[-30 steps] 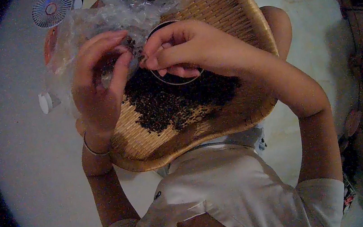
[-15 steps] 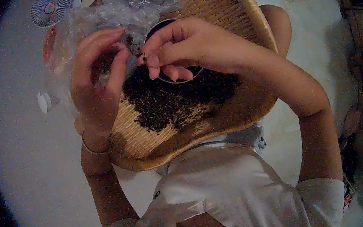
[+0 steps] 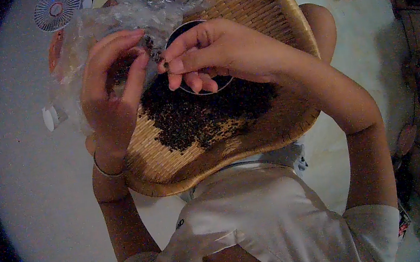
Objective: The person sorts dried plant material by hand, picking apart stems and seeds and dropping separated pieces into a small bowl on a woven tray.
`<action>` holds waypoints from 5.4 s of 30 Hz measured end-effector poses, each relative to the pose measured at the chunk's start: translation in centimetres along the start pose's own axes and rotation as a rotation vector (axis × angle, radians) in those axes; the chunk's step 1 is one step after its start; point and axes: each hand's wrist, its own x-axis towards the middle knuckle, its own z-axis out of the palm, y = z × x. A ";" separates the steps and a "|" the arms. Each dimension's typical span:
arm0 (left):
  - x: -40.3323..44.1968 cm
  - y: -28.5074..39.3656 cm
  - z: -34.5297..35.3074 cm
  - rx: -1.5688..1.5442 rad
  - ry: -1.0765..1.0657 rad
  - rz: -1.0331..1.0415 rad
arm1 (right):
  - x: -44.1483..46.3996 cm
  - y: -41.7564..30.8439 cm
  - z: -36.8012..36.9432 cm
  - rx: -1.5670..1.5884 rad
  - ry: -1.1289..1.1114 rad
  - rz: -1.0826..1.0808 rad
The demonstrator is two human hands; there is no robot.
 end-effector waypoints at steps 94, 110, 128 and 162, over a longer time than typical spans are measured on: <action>-0.5 0.2 -1.2 -0.314 -0.112 -0.168 | 0.3 -0.7 -0.2 0.296 0.020 -0.053; 0.1 2.0 -9.3 0.246 0.119 -0.098 | 1.3 -2.2 1.2 0.227 -0.017 -0.003; -8.1 -6.0 -10.8 0.776 -0.118 0.001 | 8.0 0.0 5.3 -0.603 0.079 -0.151; -9.7 -8.1 0.7 0.490 -0.644 -0.439 | -14.3 9.5 6.8 -1.046 0.374 -0.290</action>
